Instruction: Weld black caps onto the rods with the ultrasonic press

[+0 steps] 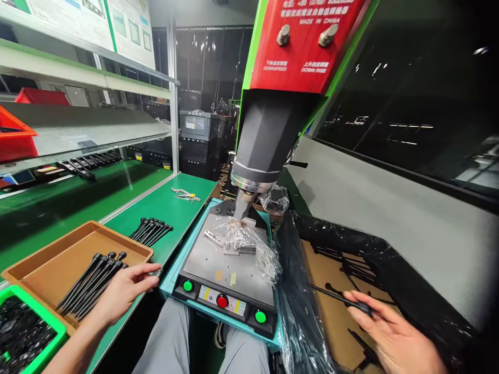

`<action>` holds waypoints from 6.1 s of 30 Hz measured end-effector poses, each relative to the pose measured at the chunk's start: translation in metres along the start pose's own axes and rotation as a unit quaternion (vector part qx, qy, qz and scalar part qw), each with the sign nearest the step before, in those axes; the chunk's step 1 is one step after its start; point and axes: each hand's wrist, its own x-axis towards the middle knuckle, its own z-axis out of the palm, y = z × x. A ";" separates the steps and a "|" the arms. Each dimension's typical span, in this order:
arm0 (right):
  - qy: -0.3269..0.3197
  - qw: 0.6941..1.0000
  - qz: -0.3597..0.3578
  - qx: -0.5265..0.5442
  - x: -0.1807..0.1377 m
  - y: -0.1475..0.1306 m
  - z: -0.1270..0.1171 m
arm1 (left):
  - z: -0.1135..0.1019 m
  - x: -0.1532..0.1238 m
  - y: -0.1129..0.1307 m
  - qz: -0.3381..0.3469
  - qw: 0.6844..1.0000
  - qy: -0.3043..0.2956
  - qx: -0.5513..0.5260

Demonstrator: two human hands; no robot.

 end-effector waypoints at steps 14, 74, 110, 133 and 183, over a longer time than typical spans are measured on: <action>-0.303 0.881 0.090 0.354 -0.115 -0.040 0.213 | 0.118 0.009 0.047 0.080 0.952 -0.190 -0.226; -0.315 0.878 0.195 0.303 -0.116 -0.029 0.229 | 0.147 0.017 0.023 0.150 0.964 -0.177 -0.127; -0.238 0.940 0.024 0.242 0.032 0.010 0.268 | 0.176 0.167 0.039 -0.063 0.913 -0.141 -0.378; -0.190 0.948 -0.023 0.255 0.089 -0.017 0.301 | 0.176 0.213 0.107 -0.015 0.892 -0.117 -0.436; -0.068 0.825 0.279 0.486 0.069 0.051 0.270 | 0.221 0.205 0.056 -0.016 0.927 -0.126 -0.354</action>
